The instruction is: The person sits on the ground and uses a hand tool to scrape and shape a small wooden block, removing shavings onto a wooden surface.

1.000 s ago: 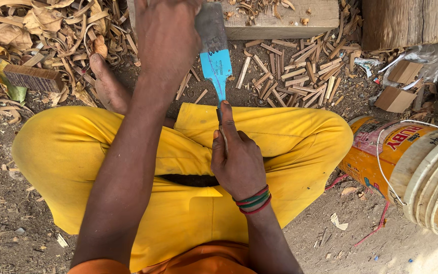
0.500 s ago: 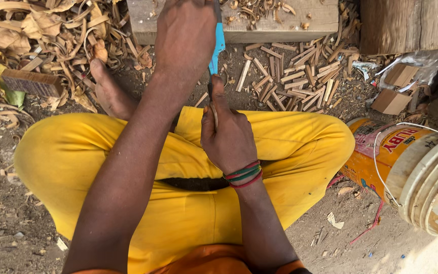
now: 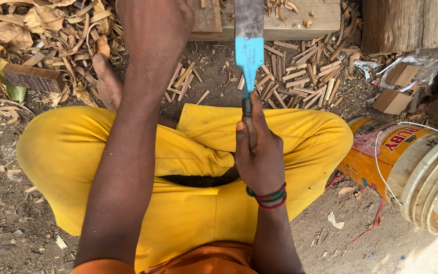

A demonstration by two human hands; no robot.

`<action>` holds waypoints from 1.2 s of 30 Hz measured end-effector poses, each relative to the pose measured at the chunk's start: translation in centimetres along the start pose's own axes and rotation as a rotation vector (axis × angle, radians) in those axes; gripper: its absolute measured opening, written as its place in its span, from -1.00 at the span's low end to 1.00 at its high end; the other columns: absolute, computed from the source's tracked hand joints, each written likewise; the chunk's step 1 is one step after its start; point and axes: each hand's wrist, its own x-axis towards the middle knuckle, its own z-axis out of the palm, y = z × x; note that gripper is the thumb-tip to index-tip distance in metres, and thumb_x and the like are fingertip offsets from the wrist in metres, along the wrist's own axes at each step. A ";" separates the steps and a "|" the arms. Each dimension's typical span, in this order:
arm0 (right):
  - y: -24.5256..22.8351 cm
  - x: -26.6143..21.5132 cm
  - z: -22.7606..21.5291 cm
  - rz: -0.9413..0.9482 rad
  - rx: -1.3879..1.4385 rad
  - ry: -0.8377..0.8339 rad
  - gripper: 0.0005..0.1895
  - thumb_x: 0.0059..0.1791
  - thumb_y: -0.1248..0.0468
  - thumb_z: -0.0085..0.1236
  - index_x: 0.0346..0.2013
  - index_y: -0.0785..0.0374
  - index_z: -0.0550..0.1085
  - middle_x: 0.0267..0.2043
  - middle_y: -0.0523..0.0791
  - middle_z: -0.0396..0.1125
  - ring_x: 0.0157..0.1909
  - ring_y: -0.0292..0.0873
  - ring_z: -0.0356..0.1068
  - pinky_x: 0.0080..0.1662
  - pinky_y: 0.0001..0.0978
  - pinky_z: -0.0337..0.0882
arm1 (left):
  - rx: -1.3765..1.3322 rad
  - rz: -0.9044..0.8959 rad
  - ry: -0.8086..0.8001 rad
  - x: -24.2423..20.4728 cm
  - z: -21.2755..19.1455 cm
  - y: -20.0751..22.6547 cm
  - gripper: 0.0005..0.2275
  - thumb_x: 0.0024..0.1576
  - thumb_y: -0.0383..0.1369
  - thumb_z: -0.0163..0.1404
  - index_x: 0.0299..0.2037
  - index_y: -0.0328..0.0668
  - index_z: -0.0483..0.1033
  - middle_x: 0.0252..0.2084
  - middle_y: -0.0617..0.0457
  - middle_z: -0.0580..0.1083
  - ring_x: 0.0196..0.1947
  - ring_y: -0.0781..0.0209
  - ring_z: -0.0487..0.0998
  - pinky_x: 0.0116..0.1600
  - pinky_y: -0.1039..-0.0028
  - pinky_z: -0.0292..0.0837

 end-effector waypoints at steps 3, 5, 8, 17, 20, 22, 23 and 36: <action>0.3 -0.9 -0.3 -0.090 -0.042 -0.053 -0.42 0.12 0.30 0.04 0.45 0.27 0.23 -0.57 0.04 0.28 -0.58 -0.01 0.31 -0.40 -0.23 0.35 | 0.056 0.098 0.097 0.0 0.0 0.3 -0.91 0.05 -0.48 0.25 -0.34 -0.34 0.60 -0.49 -0.12 0.52 -0.45 0.01 0.63 -0.22 0.15 0.58; 0.6 -1.3 0.4 -0.194 -0.032 -0.042 -0.44 0.15 0.30 0.04 0.45 0.27 0.22 -0.44 0.07 0.34 -0.45 0.05 0.39 -0.33 -0.21 0.39 | 0.065 0.116 0.064 -0.5 -0.4 0.6 -0.90 0.02 -0.49 0.24 -0.34 -0.34 0.59 -0.47 -0.13 0.52 -0.43 -0.03 0.63 -0.23 0.17 0.58; 0.9 -1.6 1.4 -0.227 -0.021 -0.068 -0.43 0.14 0.31 0.04 0.46 0.28 0.21 -0.39 0.09 0.38 -0.38 0.11 0.44 -0.29 -0.14 0.40 | 0.043 0.141 0.010 -0.6 -1.5 1.3 -0.90 0.05 -0.52 0.24 -0.28 -0.35 0.61 -0.44 -0.16 0.52 -0.43 -0.07 0.62 -0.24 0.16 0.57; 0.7 -0.7 2.1 -0.160 -0.184 -0.150 -0.34 0.11 0.29 0.02 0.49 0.27 0.10 -0.47 0.14 0.38 -0.45 0.20 0.42 -0.37 0.01 0.36 | 0.116 0.185 -0.370 -1.8 -1.5 5.1 -0.78 0.06 -0.61 0.10 -0.09 -0.31 0.67 -0.13 -0.32 0.60 -0.09 -0.03 0.63 0.05 0.14 0.50; 0.4 -0.3 2.0 -0.148 -0.188 -0.164 -0.33 0.11 0.28 0.02 0.50 0.28 0.08 -0.50 0.15 0.38 -0.45 0.22 0.42 -0.37 0.06 0.34 | 0.182 0.300 -0.259 -2.0 -0.5 5.6 -0.85 0.06 -0.59 0.08 -0.21 -0.41 0.67 -0.05 -0.39 0.58 0.08 -0.07 0.61 0.45 0.11 0.21; 0.0 0.0 2.1 -0.154 -0.179 -0.164 -0.33 0.10 0.30 0.02 0.49 0.30 0.07 -0.49 0.15 0.39 -0.44 0.23 0.43 -0.37 0.07 0.34 | 0.163 0.274 -0.327 -1.9 -0.4 5.3 -0.87 0.14 -0.61 0.05 -0.19 -0.45 0.67 0.00 -0.44 0.56 0.15 -0.11 0.58 0.53 0.12 0.04; -0.2 0.1 2.2 -0.162 -0.176 -0.159 -0.33 0.10 0.30 0.02 0.49 0.31 0.07 -0.48 0.16 0.39 -0.44 0.23 0.43 -0.37 0.07 0.34 | 0.168 0.283 -0.295 -1.8 -0.3 5.4 -0.87 0.11 -0.60 0.06 -0.20 -0.46 0.66 -0.02 -0.44 0.57 0.13 -0.12 0.59 0.50 0.11 0.09; -1.0 3.7 4.1 -0.214 -0.081 -0.109 -0.38 0.12 0.32 0.04 0.47 0.31 0.13 -0.40 0.18 0.42 -0.37 0.26 0.46 -0.35 0.03 0.36 | 0.060 0.124 -0.220 0.4 0.0 4.1 -0.78 -0.05 -0.61 0.13 -0.18 -0.30 0.64 -0.37 -0.28 0.59 -0.36 -0.13 0.66 -0.18 0.17 0.61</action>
